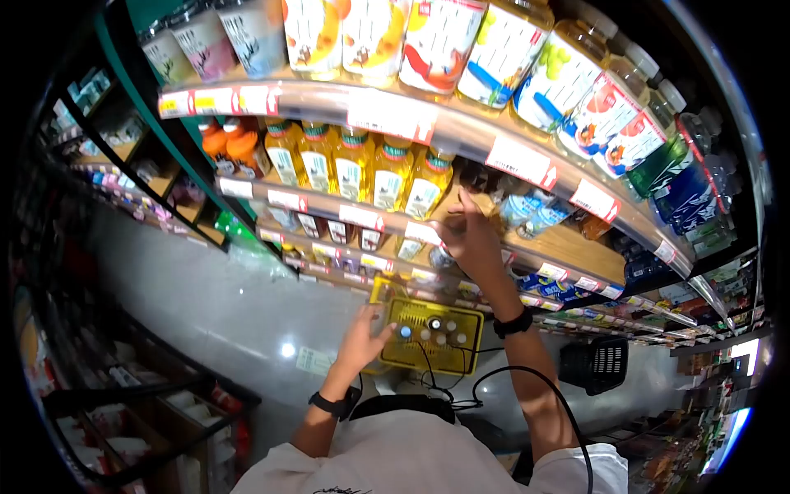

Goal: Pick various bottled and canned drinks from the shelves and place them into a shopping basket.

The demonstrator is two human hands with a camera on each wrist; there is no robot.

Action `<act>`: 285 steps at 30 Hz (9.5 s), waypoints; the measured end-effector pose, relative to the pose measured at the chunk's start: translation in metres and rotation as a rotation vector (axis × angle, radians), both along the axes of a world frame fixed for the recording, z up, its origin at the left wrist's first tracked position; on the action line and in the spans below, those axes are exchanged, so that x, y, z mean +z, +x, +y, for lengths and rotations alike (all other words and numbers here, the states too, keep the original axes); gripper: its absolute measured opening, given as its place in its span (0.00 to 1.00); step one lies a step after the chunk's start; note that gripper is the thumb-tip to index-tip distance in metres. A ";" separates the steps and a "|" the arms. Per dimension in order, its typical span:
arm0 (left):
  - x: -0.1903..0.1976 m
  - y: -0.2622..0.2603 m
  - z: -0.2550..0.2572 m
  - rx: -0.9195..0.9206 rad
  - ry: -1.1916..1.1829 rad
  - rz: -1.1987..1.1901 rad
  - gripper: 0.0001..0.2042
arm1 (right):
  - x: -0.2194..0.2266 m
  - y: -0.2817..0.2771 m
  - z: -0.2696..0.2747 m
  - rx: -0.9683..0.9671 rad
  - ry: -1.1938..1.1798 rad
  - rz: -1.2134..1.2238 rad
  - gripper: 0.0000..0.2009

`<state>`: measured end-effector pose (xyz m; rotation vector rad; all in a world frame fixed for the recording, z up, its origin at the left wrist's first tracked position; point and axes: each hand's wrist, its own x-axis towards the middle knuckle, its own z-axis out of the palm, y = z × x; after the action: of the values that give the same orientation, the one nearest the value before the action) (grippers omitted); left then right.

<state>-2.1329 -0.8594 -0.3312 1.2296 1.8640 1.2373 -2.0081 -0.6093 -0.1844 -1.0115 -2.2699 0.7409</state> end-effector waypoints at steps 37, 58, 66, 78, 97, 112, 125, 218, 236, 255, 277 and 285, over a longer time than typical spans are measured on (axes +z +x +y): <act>-0.300 0.169 -0.187 -0.502 -0.969 -0.096 0.22 | -0.561 0.162 -0.090 0.181 -0.615 -0.590 0.31; -0.049 0.047 -0.045 -0.567 -0.230 0.145 0.41 | -0.102 0.162 -0.159 0.143 -0.845 -0.047 0.22; 0.072 0.088 0.026 -0.530 0.035 0.037 0.28 | 0.017 0.170 -0.176 -0.083 -0.758 0.420 0.28; 0.148 0.211 0.128 -0.485 0.194 0.085 0.26 | 0.012 0.271 -0.085 -0.169 -0.355 0.370 0.32; 0.098 0.278 0.322 -0.603 0.387 0.829 0.30 | 0.007 0.402 0.126 -0.460 0.241 0.512 0.32; 0.095 0.279 0.317 -0.553 0.364 0.770 0.27 | -0.005 0.408 0.211 -0.141 0.077 0.617 0.10; 0.094 0.277 0.319 -0.554 0.414 0.722 0.26 | -0.006 0.379 0.191 -0.660 0.357 0.106 0.11; -0.026 0.152 0.033 -0.527 -0.015 0.040 0.37 | -0.073 0.256 -0.125 -0.054 -0.299 0.166 0.19; 0.125 0.272 0.146 -0.404 0.333 0.168 0.36 | 0.027 0.357 -0.013 -0.349 0.347 0.377 0.34; -0.022 0.159 0.049 0.322 -0.264 -0.004 0.24 | -0.006 0.351 0.129 -0.286 0.206 0.539 0.27; -0.087 0.044 -0.019 -0.036 -0.570 -0.120 0.25 | -0.073 0.308 0.052 -0.664 0.404 0.239 0.34; -0.093 0.003 -0.046 -0.042 -0.678 -0.024 0.25 | -0.241 0.269 -0.052 -0.393 -0.217 -0.091 0.18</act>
<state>-2.1299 -0.9054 -0.4243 0.8605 1.9830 0.5058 -1.7391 -0.6609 -0.4249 -1.5651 -1.9994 0.7909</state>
